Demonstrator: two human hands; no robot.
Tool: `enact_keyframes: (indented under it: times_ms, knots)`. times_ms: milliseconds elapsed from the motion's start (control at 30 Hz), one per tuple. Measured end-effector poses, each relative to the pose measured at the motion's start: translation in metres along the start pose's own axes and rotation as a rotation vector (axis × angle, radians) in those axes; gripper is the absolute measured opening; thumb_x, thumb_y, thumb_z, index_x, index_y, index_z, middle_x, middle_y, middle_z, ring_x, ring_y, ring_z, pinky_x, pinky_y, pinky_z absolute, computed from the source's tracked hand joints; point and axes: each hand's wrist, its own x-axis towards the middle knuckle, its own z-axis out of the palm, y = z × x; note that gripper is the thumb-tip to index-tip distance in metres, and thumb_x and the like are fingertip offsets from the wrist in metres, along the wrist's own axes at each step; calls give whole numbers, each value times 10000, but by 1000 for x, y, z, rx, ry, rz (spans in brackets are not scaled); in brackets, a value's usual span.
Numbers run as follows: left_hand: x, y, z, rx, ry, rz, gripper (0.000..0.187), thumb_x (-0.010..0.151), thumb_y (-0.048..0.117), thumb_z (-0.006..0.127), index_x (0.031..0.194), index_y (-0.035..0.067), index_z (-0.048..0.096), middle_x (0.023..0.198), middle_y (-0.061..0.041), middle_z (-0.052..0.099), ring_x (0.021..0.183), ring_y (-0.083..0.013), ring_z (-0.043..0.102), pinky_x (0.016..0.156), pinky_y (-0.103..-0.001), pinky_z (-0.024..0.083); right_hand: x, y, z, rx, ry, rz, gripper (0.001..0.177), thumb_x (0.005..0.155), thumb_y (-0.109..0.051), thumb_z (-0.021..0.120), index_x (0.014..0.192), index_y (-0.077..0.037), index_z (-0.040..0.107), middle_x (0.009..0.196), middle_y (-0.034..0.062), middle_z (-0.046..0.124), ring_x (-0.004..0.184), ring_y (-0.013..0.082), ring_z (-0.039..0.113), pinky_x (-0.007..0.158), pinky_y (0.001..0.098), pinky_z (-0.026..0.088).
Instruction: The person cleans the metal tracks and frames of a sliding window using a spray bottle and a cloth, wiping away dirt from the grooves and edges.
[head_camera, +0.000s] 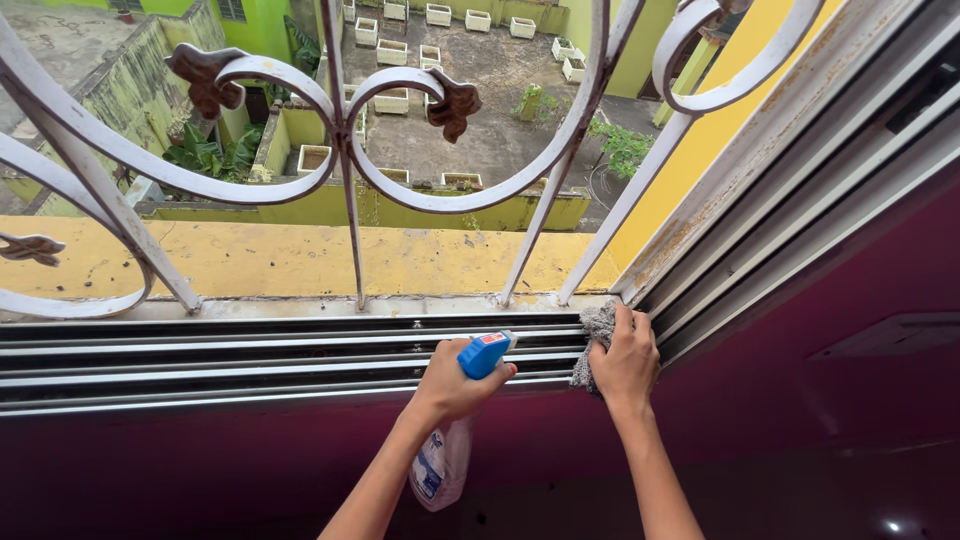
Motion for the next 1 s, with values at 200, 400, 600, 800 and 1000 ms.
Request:
enact_keyframes:
  times_ms: [200,400,600,800,1000]
  knots:
    - [-9,14,-14,187,-49,103,373,787,385,800,690,50,670,619,-154,662,564,-309,652,618,-410,532,-3,-1,5,-17,31,5,550,747,-83,736,1283,-61,611,1191,191,623,1055,406,678,876,505,585]
    - [-34,18,-64,337,-4,-13,280,769,403,768,761,126,730,602,-115,687,603,-293,686,670,-427,556,-7,-20,7,-22,74,-22,543,734,-97,746,1261,-66,617,1193,188,632,1024,414,682,859,501,583]
    - [-57,-1,-111,362,54,-219,411,794,468,761,649,89,694,563,-97,674,554,-241,697,635,-375,573,-21,-66,7,-24,-19,-18,536,741,-108,760,1255,-60,615,1161,185,638,1012,398,699,860,487,597]
    - [-66,-32,-139,281,41,-99,481,753,475,792,583,50,645,559,-102,658,533,-258,679,588,-381,547,-38,-132,9,-14,-75,-44,552,735,-117,769,1262,-57,615,1190,195,633,1032,397,698,837,484,611]
    - [-65,-49,-139,121,108,-18,365,729,442,814,687,86,743,638,-96,715,594,-231,702,608,-365,557,-59,-204,4,36,-130,-44,531,740,-140,778,1243,-79,622,1204,167,632,1046,382,689,812,491,605]
